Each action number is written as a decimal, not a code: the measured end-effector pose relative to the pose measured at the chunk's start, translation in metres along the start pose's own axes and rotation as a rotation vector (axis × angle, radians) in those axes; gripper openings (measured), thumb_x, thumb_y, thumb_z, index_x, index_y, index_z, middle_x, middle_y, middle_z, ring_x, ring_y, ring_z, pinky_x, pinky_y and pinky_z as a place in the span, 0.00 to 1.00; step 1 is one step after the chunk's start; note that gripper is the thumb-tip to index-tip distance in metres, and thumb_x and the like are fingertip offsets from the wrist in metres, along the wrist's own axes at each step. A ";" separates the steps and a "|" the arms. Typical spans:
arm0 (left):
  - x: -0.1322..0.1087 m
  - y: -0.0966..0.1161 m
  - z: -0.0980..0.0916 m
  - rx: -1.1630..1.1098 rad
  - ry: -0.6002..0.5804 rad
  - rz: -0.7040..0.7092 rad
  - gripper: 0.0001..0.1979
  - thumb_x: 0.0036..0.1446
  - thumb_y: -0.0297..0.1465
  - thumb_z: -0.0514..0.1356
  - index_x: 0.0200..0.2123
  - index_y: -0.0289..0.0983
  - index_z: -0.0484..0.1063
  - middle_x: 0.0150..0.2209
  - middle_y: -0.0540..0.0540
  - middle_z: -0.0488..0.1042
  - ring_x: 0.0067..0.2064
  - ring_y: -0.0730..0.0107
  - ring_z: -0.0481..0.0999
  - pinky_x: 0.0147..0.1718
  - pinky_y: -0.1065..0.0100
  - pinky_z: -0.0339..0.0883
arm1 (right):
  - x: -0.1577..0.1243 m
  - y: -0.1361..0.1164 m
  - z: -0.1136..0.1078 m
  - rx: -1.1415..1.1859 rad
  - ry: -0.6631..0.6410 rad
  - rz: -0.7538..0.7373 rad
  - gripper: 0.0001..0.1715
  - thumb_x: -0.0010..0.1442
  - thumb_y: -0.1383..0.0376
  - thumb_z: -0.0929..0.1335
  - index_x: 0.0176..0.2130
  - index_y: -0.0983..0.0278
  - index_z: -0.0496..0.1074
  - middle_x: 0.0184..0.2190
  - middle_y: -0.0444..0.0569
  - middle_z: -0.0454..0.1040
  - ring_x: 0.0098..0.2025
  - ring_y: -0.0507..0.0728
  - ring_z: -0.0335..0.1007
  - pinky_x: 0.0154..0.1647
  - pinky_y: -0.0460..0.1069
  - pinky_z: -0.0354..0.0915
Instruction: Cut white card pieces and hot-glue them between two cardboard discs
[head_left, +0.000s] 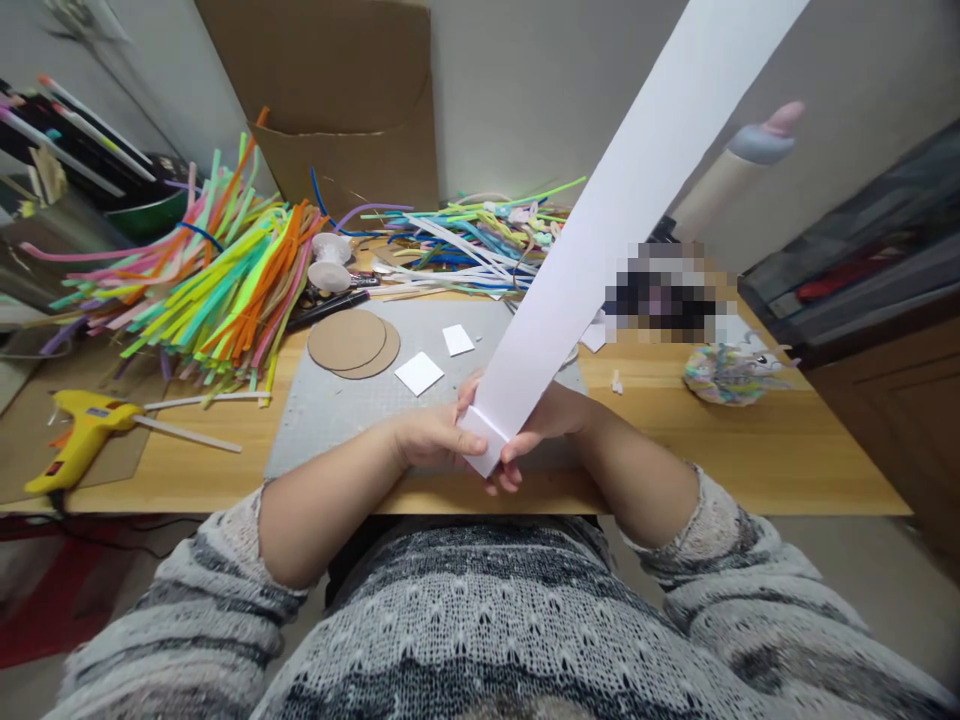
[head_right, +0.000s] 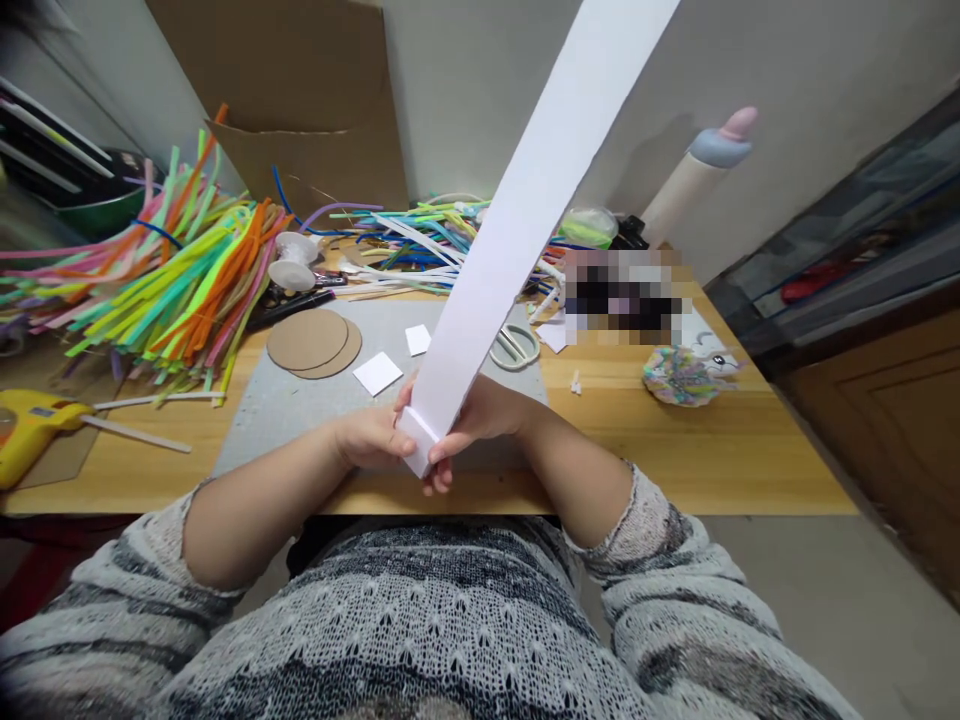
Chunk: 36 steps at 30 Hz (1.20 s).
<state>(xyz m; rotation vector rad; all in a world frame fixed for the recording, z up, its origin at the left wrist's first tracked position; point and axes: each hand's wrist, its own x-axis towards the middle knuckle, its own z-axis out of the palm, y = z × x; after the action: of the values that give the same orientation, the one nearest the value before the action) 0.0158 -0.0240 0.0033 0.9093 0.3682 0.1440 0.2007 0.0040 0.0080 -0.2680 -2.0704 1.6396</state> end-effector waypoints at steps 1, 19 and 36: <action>-0.001 0.000 0.000 -0.019 -0.010 -0.020 0.27 0.35 0.46 0.70 0.39 0.39 0.74 0.36 0.40 0.78 0.41 0.51 0.77 0.36 0.56 0.72 | -0.001 0.000 0.000 0.006 0.003 0.009 0.37 0.40 0.63 0.77 0.49 0.60 0.64 0.46 0.49 0.71 0.47 0.57 0.69 0.49 0.52 0.67; -0.013 0.008 -0.001 0.046 0.292 0.293 0.17 0.45 0.44 0.67 0.32 0.37 0.75 0.24 0.47 0.71 0.25 0.70 0.71 0.23 0.65 0.68 | -0.019 -0.018 -0.044 -0.497 0.637 0.327 0.22 0.58 0.53 0.65 0.45 0.65 0.72 0.37 0.54 0.75 0.39 0.59 0.71 0.40 0.53 0.66; -0.033 0.016 -0.025 0.028 0.390 0.507 0.14 0.53 0.38 0.64 0.36 0.32 0.73 0.26 0.47 0.72 0.27 0.74 0.72 0.21 0.76 0.58 | -0.039 -0.015 -0.060 -0.635 0.872 0.589 0.21 0.50 0.52 0.70 0.38 0.63 0.69 0.35 0.53 0.74 0.37 0.59 0.70 0.36 0.52 0.64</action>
<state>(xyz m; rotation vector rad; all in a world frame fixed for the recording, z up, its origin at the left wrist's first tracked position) -0.0232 -0.0043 0.0104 0.9879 0.4943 0.7920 0.2653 0.0349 0.0224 -1.5994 -1.7717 0.7673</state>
